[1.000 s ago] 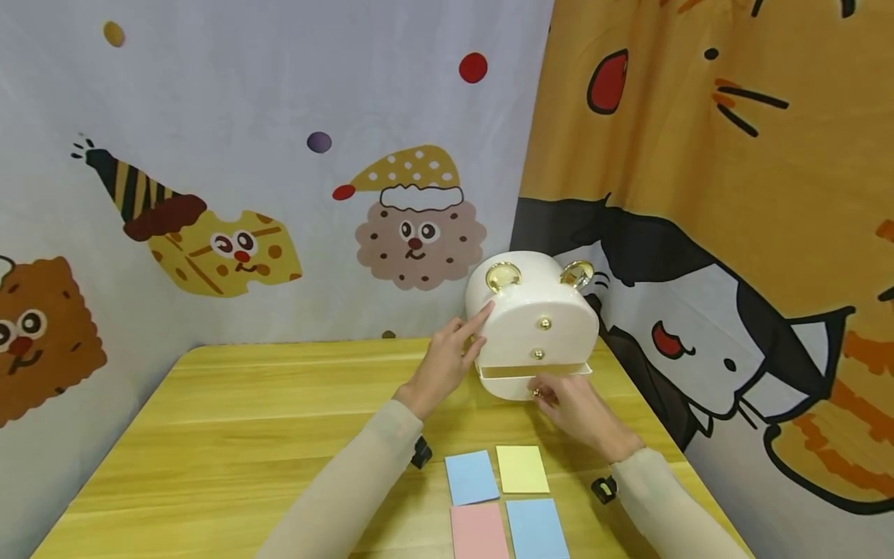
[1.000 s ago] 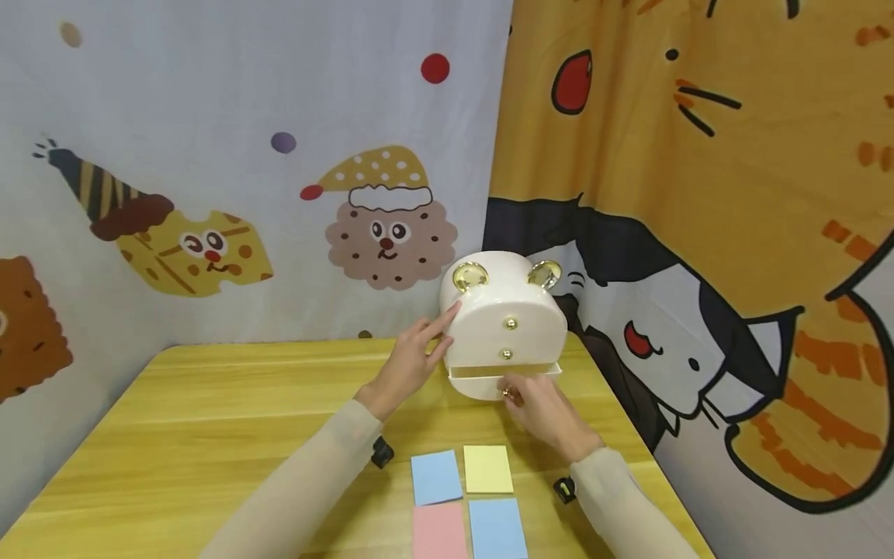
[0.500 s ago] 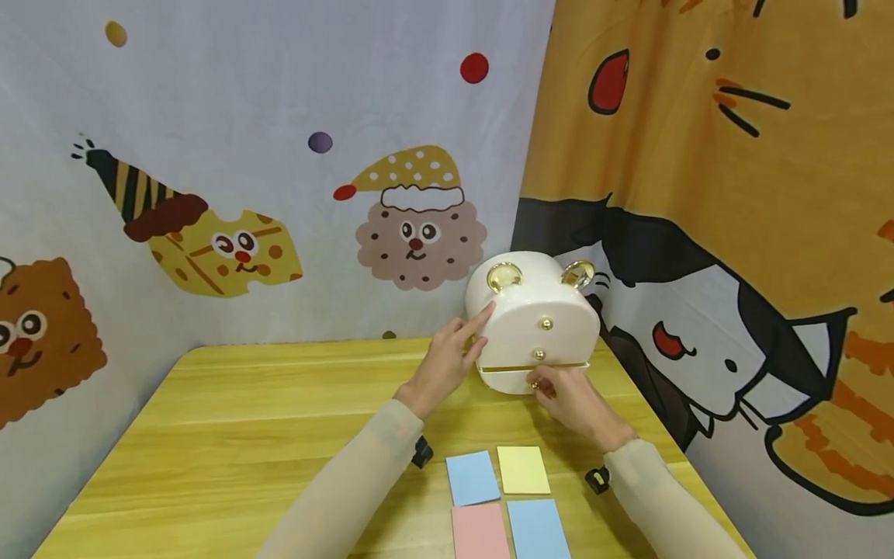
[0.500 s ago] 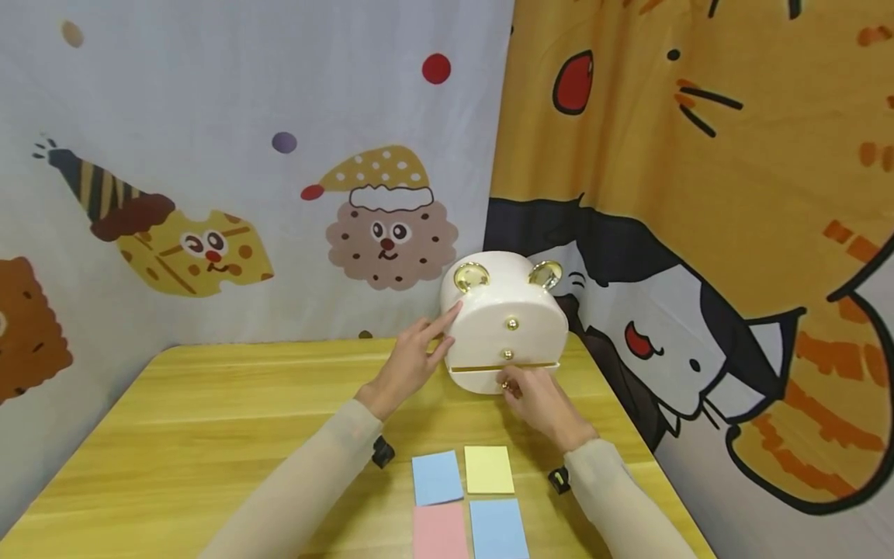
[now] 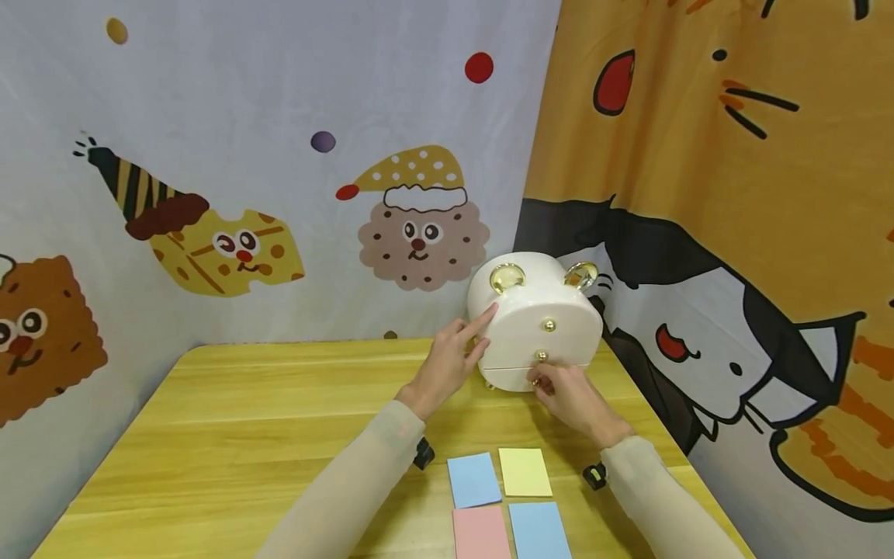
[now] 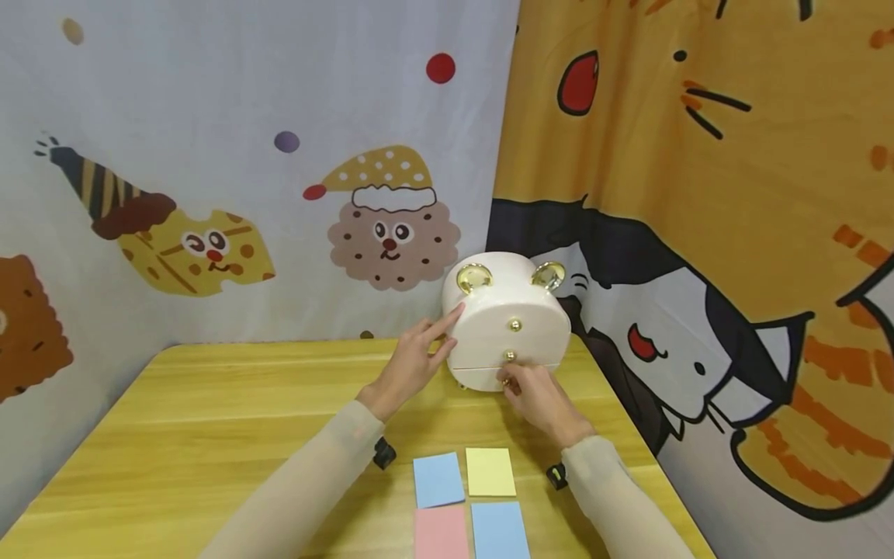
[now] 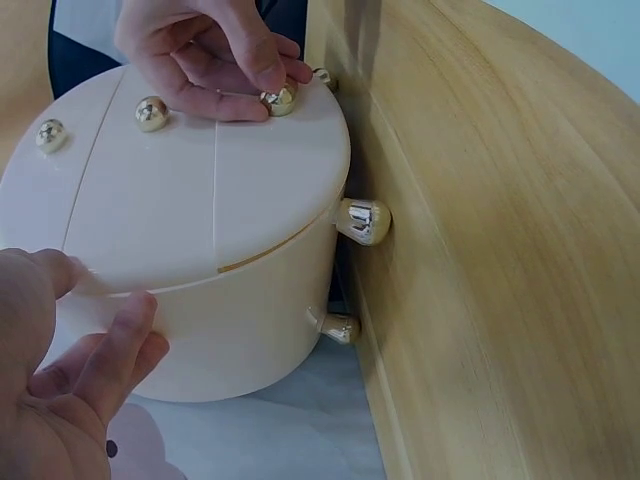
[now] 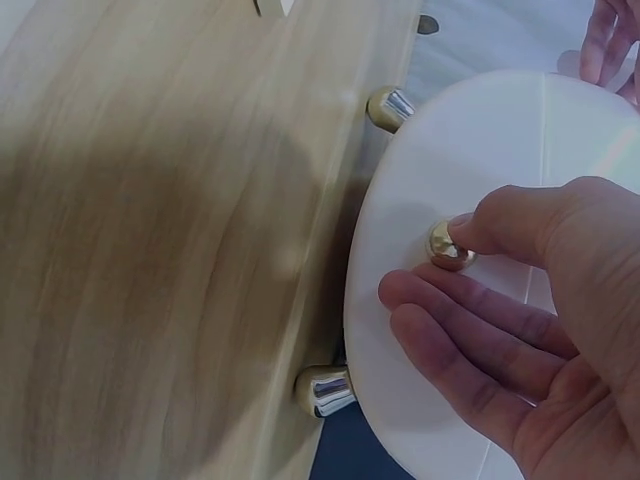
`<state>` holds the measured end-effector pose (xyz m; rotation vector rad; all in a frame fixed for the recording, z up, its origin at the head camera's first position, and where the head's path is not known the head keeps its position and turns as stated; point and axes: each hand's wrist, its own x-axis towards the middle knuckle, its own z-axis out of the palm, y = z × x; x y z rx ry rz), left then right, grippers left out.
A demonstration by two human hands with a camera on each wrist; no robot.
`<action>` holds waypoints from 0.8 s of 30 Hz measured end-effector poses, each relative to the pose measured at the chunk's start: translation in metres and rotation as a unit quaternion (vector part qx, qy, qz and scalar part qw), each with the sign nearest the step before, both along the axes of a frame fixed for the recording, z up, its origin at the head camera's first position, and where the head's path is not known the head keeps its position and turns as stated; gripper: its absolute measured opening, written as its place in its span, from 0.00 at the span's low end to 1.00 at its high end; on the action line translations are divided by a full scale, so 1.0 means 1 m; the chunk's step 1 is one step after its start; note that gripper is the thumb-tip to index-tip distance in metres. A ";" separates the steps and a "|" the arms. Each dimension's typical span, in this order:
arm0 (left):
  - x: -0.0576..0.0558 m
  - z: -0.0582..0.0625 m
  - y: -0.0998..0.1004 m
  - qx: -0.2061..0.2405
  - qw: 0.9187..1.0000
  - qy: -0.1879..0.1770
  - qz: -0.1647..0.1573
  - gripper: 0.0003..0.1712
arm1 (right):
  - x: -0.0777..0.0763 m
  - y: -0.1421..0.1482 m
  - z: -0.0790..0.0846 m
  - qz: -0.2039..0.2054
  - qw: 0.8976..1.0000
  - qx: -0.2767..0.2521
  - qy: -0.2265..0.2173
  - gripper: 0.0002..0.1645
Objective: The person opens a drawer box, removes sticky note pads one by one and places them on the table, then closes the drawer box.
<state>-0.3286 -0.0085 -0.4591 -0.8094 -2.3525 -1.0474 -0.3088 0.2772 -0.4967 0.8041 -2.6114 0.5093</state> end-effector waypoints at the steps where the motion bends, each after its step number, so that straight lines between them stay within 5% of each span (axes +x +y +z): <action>1: 0.000 0.000 0.000 -0.001 1.000 0.001 0.001 0.38 | -0.001 -0.001 0.000 0.001 1.000 0.000 0.002 0.12; 9: -0.002 -0.001 -0.002 -0.002 1.000 0.006 0.005 0.38 | -0.008 -0.006 -0.001 0.032 0.999 0.027 0.023 0.12; 24: -0.001 0.003 -0.002 -0.003 1.000 0.001 0.003 0.37 | -0.015 -0.004 -0.011 0.031 0.999 0.001 -0.013 0.14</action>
